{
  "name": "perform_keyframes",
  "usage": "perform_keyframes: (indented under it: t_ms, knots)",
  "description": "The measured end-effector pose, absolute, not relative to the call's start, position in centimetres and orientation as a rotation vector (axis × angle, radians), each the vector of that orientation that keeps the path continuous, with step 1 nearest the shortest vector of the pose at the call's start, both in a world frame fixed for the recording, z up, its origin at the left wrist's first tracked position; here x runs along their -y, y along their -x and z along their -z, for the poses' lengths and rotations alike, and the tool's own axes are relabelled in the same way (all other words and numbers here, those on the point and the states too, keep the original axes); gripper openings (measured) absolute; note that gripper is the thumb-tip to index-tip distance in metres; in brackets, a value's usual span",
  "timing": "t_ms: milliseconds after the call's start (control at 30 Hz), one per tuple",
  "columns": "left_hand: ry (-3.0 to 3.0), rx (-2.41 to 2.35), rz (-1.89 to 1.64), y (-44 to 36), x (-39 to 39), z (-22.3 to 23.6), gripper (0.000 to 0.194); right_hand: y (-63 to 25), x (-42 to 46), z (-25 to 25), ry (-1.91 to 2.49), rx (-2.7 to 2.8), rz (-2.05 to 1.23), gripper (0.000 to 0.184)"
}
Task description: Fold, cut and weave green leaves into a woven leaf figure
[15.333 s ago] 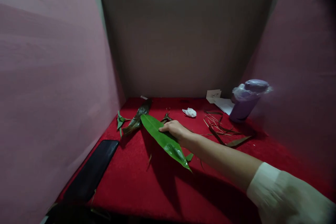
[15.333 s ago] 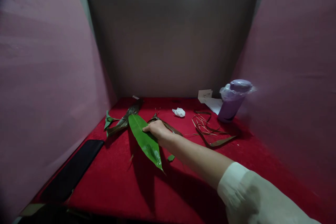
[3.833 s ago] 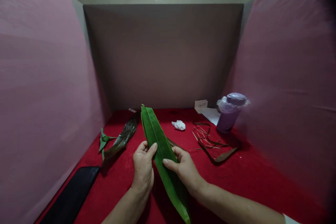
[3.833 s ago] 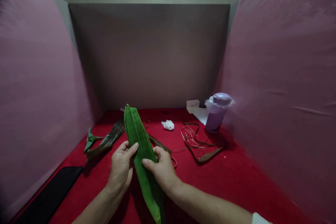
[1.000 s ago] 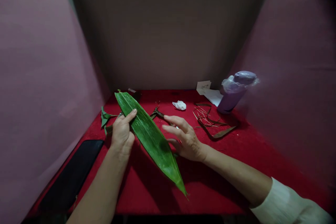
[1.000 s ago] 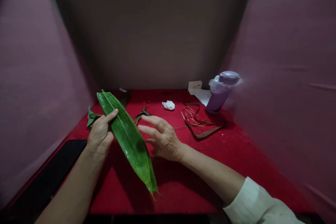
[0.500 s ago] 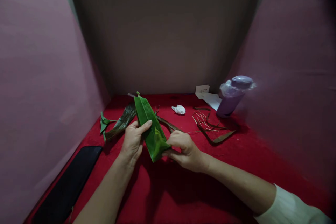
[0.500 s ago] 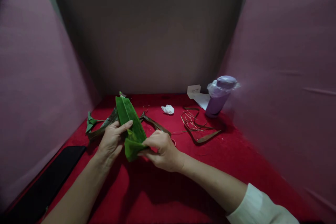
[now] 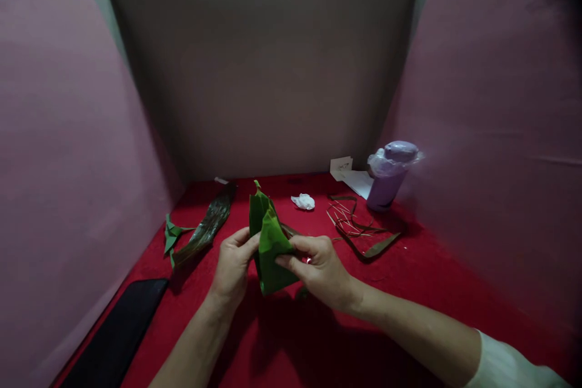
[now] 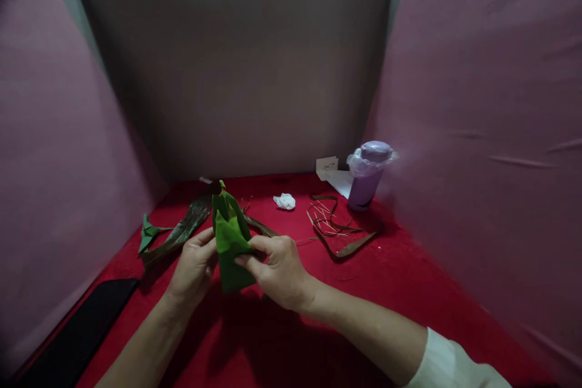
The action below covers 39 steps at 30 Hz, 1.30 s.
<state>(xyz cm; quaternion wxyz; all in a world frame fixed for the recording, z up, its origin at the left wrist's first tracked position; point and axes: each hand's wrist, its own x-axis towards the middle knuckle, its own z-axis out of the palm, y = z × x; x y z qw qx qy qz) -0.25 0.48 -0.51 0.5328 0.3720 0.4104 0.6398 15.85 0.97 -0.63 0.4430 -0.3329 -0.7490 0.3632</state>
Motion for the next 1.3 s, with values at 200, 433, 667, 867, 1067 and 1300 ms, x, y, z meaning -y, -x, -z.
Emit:
perform_keyframes:
  t_ms: [200,433,667,867,1067,1300]
  knots:
    - [-0.932,-0.96,-1.411,-0.6,0.1,0.7,0.021,-15.8,-1.3,0.8,0.873,1.697,-1.01,0.014]
    - [-0.935,-0.92,-1.348,-0.8,0.2,0.8,0.021,-15.8,-1.5,0.5,0.924,1.655,-1.051,0.012]
    - [-0.943,-0.911,-1.31,-0.8,0.3,0.7,0.021,-16.1,-1.3,0.3,0.831,1.742,-0.88,0.011]
    - [-0.918,-0.946,-1.281,-1.2,0.3,1.2,0.025,-16.0,-1.2,0.3,1.003,1.679,-0.886,0.017]
    - [-0.932,-0.935,-1.258,-1.2,0.2,1.5,0.027,-15.8,-1.6,0.5,1.019,1.53,-1.019,0.015]
    - [-0.922,-0.873,-1.231,-1.3,0.4,1.1,0.02,-15.7,-2.0,0.9,0.978,1.453,-1.088,0.016]
